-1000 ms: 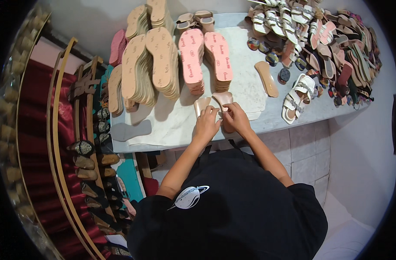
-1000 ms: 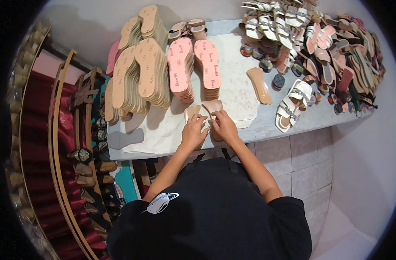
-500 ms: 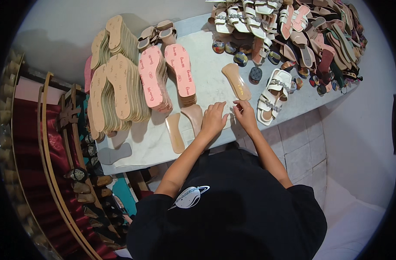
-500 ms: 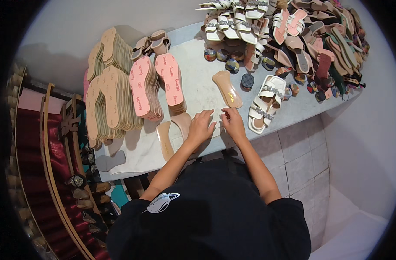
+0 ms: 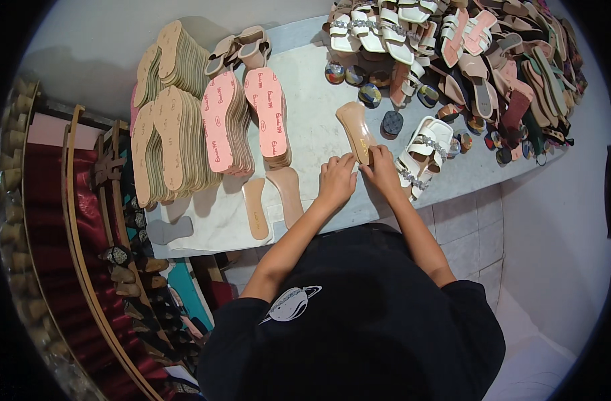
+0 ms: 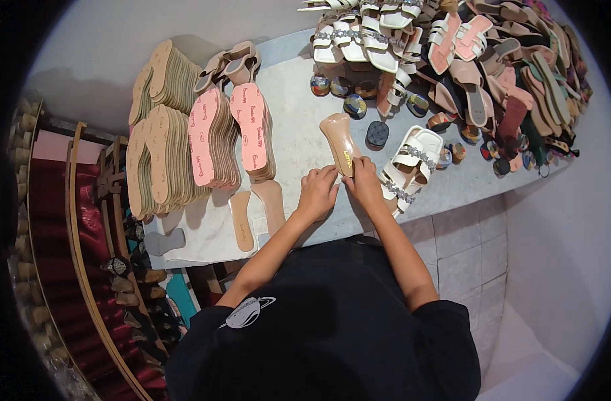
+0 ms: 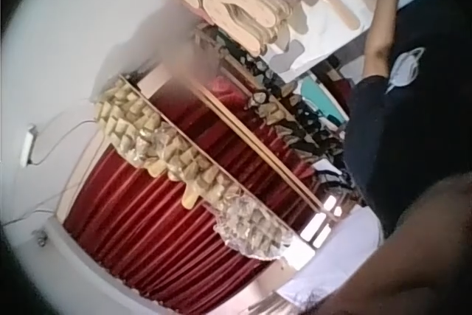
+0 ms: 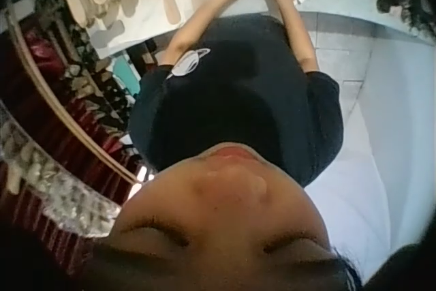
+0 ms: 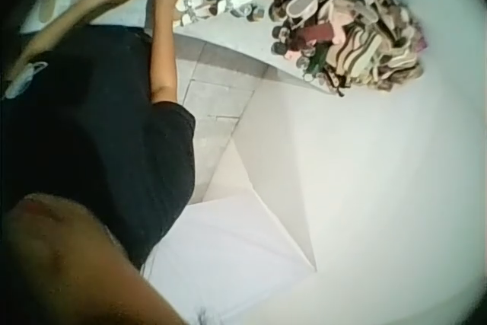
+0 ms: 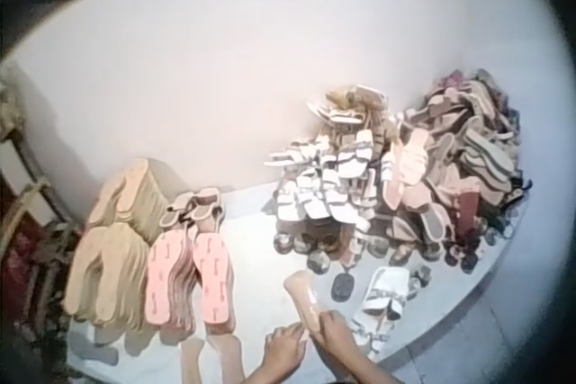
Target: The recorder is inspecting and handling a series of shoe insoles at a workbench in a shoe manufacturing facility.
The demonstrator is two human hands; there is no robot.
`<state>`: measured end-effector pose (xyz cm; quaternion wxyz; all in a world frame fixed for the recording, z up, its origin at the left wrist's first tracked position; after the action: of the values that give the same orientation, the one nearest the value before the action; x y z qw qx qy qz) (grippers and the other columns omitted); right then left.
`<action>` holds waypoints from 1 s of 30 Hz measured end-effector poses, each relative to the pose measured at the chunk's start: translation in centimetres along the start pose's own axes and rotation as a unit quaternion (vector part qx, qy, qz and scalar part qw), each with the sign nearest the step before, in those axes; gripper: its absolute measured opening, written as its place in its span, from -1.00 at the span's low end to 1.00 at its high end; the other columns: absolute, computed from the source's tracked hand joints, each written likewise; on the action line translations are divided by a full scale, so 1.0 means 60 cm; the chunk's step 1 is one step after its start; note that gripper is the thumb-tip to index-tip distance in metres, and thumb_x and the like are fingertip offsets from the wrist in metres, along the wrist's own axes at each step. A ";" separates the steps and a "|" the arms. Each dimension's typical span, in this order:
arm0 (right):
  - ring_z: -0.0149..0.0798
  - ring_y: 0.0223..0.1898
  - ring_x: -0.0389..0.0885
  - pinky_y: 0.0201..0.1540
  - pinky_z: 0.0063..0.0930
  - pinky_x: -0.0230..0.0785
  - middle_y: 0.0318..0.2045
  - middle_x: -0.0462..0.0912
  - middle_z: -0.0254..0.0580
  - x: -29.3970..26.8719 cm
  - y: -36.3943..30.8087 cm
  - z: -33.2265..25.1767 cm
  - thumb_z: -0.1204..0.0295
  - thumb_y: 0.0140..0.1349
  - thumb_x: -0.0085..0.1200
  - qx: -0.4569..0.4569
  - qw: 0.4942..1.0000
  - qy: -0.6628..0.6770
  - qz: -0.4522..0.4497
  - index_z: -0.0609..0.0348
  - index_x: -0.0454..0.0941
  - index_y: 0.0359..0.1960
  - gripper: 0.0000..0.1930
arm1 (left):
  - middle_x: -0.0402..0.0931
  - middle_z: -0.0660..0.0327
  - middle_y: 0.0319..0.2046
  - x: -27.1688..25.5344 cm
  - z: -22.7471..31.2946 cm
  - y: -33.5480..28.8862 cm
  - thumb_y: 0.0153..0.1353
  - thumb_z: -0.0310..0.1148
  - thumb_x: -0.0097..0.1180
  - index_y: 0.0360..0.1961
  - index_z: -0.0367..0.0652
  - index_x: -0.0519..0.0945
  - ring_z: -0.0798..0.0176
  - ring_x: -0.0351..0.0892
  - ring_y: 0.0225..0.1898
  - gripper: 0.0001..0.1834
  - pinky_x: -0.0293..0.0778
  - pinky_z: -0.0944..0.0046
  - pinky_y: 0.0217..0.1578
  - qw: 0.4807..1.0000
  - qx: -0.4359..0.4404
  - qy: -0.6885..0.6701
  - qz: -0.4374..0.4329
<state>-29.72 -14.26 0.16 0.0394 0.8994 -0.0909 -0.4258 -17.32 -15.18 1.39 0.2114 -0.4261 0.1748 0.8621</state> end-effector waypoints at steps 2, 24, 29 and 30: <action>0.09 -0.10 0.39 -0.03 -0.22 0.27 -0.15 0.38 0.07 -0.001 0.005 0.006 0.45 -0.08 0.23 0.003 1.000 0.012 -0.024 0.34 0.40 -0.10 -0.54 | 0.39 0.19 0.01 0.002 0.002 0.002 0.01 -0.40 0.09 -0.01 -0.21 0.45 0.06 0.34 -0.09 -0.56 0.23 0.08 -0.09 1.000 -0.005 0.001 -0.003; 0.18 -0.36 0.51 -0.32 -0.10 0.36 -0.40 0.54 0.17 -0.036 0.036 0.030 0.45 0.16 -0.09 0.076 0.992 0.097 -0.025 0.29 0.45 -0.33 -0.85 | 0.51 0.01 -0.16 0.031 -0.011 0.038 0.07 -0.45 0.01 0.20 -0.29 0.15 -0.02 0.44 -0.22 -0.37 0.31 0.05 -0.16 0.992 -0.051 -0.113 0.018; 0.16 -0.34 0.52 -0.27 -0.15 0.36 -0.38 0.54 0.17 -0.040 0.036 0.035 0.44 0.14 -0.08 0.072 0.988 0.129 -0.043 0.30 0.50 -0.30 -0.81 | 0.52 0.03 -0.21 0.016 -0.002 0.048 0.09 -0.45 -0.01 0.07 -0.26 0.31 -0.02 0.46 -0.23 -0.53 0.34 0.09 -0.18 0.992 -0.030 -0.112 0.048; 0.15 -0.33 0.52 -0.25 -0.17 0.36 -0.39 0.54 0.17 -0.036 0.035 0.034 0.44 0.13 -0.07 0.047 0.990 0.121 -0.046 0.30 0.52 -0.30 -0.80 | 0.52 0.04 -0.23 0.007 0.004 0.050 0.10 -0.47 -0.02 0.01 -0.24 0.37 -0.01 0.46 -0.21 -0.60 0.36 0.12 -0.18 0.992 -0.017 -0.102 0.066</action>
<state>-32.91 -15.89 0.84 -0.0120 0.9483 -0.0640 -0.3107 -19.26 -17.52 1.55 0.1634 -0.3266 0.1658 0.9160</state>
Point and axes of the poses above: each hand's wrist, its own y-axis towards the middle knuckle, its own x-axis out of the palm, z = x × y, the point moved 7 cm from there along y, towards the middle knuckle
